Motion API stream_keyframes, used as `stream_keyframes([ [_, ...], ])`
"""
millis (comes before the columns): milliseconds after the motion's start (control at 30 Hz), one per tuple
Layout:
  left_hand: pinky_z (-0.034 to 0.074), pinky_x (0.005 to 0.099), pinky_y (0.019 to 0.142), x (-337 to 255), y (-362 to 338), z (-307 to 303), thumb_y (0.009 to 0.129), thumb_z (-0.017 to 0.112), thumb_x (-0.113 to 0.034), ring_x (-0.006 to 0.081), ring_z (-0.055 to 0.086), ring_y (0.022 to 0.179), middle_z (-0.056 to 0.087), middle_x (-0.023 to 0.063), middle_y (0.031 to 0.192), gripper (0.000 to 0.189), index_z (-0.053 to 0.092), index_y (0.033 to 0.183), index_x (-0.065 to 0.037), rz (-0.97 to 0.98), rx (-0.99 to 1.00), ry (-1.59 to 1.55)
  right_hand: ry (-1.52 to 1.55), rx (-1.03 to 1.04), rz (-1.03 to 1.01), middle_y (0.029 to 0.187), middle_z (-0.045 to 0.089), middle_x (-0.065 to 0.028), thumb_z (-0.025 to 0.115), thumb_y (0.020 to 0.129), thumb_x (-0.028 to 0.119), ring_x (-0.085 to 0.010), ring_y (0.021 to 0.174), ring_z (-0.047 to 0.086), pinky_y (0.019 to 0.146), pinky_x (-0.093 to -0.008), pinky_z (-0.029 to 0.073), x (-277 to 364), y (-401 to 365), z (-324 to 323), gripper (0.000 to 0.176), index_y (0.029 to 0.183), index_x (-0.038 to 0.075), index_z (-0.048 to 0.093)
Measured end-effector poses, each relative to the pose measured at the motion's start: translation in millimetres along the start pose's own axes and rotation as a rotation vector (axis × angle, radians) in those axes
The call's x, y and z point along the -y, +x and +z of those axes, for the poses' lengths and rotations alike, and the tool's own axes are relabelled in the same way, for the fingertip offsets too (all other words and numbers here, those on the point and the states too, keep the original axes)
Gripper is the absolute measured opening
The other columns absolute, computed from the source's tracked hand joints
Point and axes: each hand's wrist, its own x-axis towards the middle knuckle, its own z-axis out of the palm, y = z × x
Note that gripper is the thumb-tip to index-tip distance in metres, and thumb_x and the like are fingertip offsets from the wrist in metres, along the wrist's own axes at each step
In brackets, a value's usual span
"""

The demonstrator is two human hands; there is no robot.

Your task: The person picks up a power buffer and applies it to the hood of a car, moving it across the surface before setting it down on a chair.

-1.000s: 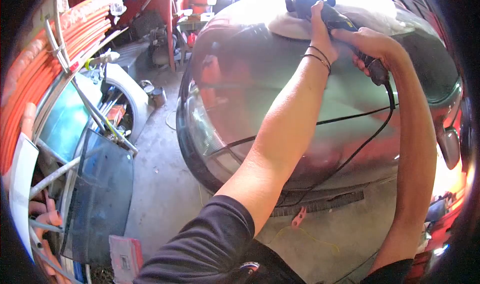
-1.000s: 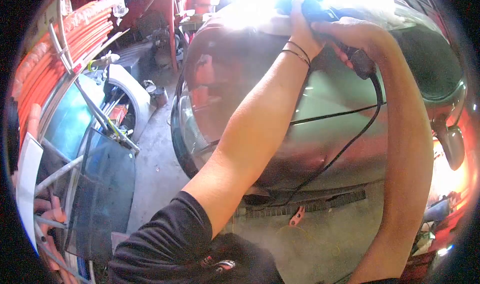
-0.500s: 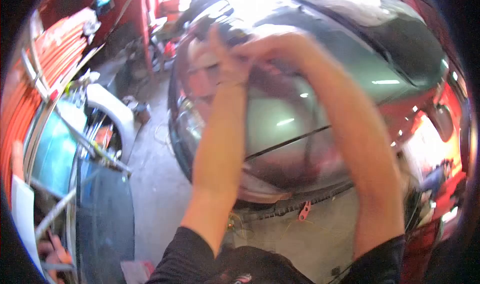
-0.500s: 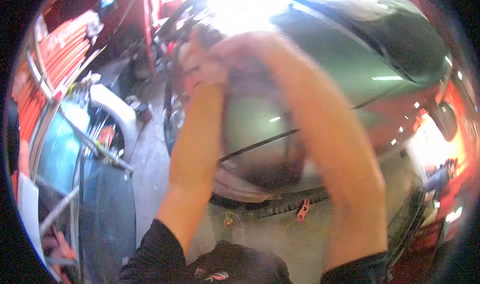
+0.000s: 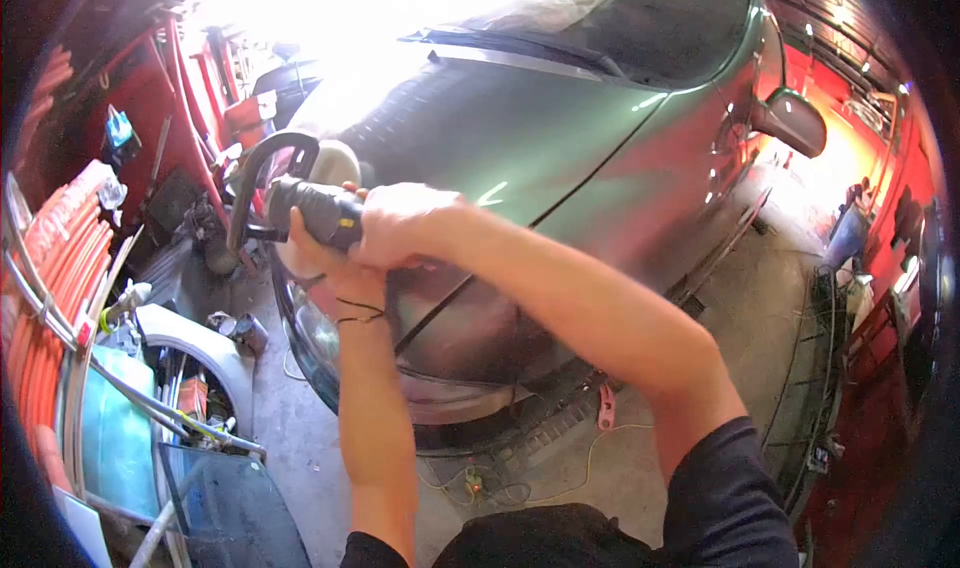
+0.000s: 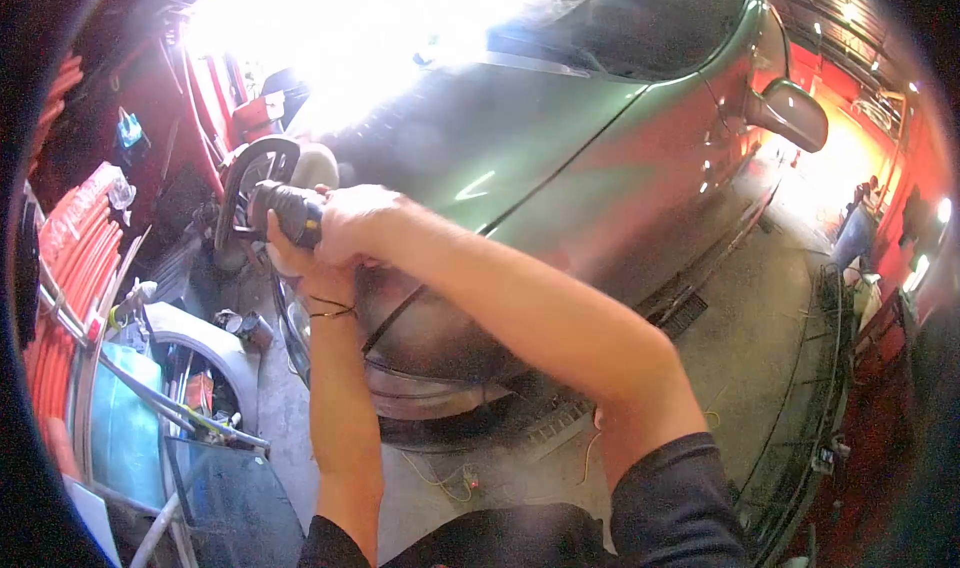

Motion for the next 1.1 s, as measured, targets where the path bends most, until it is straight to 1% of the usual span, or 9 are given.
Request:
stream_keyframes([
  [133, 0.062, 0.0456, 0.091, 63.4, -19.8, 70.6, 0.098, 0.064, -0.069, 0.0308, 0.074, 0.098, 0.075, 0.0146, 0.109, 0.067, 0.066, 0.127, -0.009, -0.066, 0.084, -0.037, -0.058, -0.045, 0.064, 0.069, 0.073, -0.0126, 0.068, 0.093, 0.055, -0.0276, 0.066, 0.074, 0.065, -0.0418, 0.059, -42.6, -81.7, -56.2, 0.058, 0.089, -0.002, 0.076],
  [167, 0.062, 0.0463, 0.092, 103.3, -24.3, 83.7, 0.099, 0.065, -0.066, 0.0293, 0.074, 0.099, 0.073, 0.0118, 0.112, 0.060, 0.065, 0.128, -0.014, 0.193, 0.006, 0.098, -0.001, -0.102, 0.011, 0.068, 0.071, -0.0133, 0.067, 0.094, 0.056, -0.0260, 0.064, 0.072, 0.063, -0.0428, 0.058, -62.1, -100.7, -65.1, 0.060, 0.089, -0.003, 0.075],
  [200, 0.061, 0.0466, 0.092, 101.0, -52.8, 109.7, 0.100, 0.066, -0.063, 0.0269, 0.072, 0.107, 0.071, 0.0080, 0.118, 0.056, 0.063, 0.129, -0.015, 0.028, 0.221, 0.036, 0.017, -0.071, 0.019, 0.068, 0.069, -0.0126, 0.067, 0.095, 0.059, -0.0230, 0.061, 0.068, 0.061, -0.0430, 0.055, -86.6, -114.1, -72.2, 0.062, 0.092, -0.003, 0.075],
  [400, 0.055, 0.0401, 0.091, 225.3, -106.7, 190.2, 0.092, 0.080, -0.056, 0.0174, 0.063, 0.104, 0.062, 0.0004, 0.114, 0.061, 0.059, 0.132, -0.015, -0.444, 0.206, -0.218, 0.298, -0.152, 0.326, 0.065, 0.060, -0.0026, 0.073, 0.100, 0.053, -0.0124, 0.050, 0.058, 0.047, -0.0316, 0.048, -153.3, -246.3, -103.0, 0.052, 0.099, 0.001, 0.067],
  [500, 0.057, 0.0403, 0.087, 241.1, -137.6, 208.9, 0.091, 0.082, -0.053, 0.0178, 0.065, 0.098, 0.063, 0.0036, 0.111, 0.065, 0.057, 0.132, -0.009, -0.393, 0.197, -0.089, 0.343, -0.294, 0.434, 0.064, 0.058, -0.0014, 0.074, 0.100, 0.050, -0.0125, 0.048, 0.056, 0.045, -0.0322, 0.045, -167.9, -277.2, -81.1, 0.049, 0.095, 0.003, 0.065],
  [667, 0.057, 0.0391, 0.082, 242.5, -140.9, 205.9, 0.090, 0.080, -0.050, 0.0188, 0.067, 0.088, 0.065, 0.0049, 0.100, 0.059, 0.060, 0.126, -0.007, -0.535, 0.312, -0.044, 0.419, -0.540, 0.522, 0.062, 0.057, -0.0009, 0.077, 0.100, 0.045, -0.0132, 0.048, 0.057, 0.043, -0.0334, 0.044, -158.8, -284.6, -37.5, 0.046, 0.085, 0.004, 0.063],
  [733, 0.063, 0.0423, 0.067, 248.1, -133.1, 198.6, 0.093, 0.078, -0.049, 0.0223, 0.072, 0.080, 0.069, 0.0094, 0.098, 0.051, 0.063, 0.114, -0.006, -0.631, 0.472, 0.004, 0.469, -0.628, 0.595, 0.061, 0.056, -0.0006, 0.077, 0.101, 0.042, -0.0136, 0.048, 0.056, 0.042, -0.0341, 0.043, -145.7, -282.8, -19.9, 0.046, 0.081, 0.005, 0.061],
  [933, 0.061, 0.0381, 0.071, 213.4, -137.7, 169.1, 0.093, 0.077, -0.043, 0.0216, 0.070, 0.072, 0.068, 0.0082, 0.086, 0.044, 0.065, 0.110, -0.005, -0.677, 0.491, -0.021, 0.525, -0.759, 0.622, 0.065, 0.058, 0.0004, 0.075, 0.099, 0.025, -0.0113, 0.048, 0.055, 0.045, -0.0323, 0.043, -126.4, -259.8, 31.7, 0.024, 0.097, 0.003, 0.067],
  [1100, 0.056, 0.0357, 0.066, 153.9, -119.5, 128.5, 0.091, 0.082, -0.038, 0.0181, 0.068, 0.071, 0.068, 0.0060, 0.086, 0.039, 0.067, 0.106, -0.005, -0.663, 0.392, 0.024, 0.441, -0.849, 0.553, 0.087, 0.069, -0.0034, 0.074, 0.094, 0.016, -0.0094, 0.074, 0.059, 0.067, -0.0308, 0.051, -96.0, -208.2, 81.0, 0.028, 0.116, -0.003, 0.069],
])
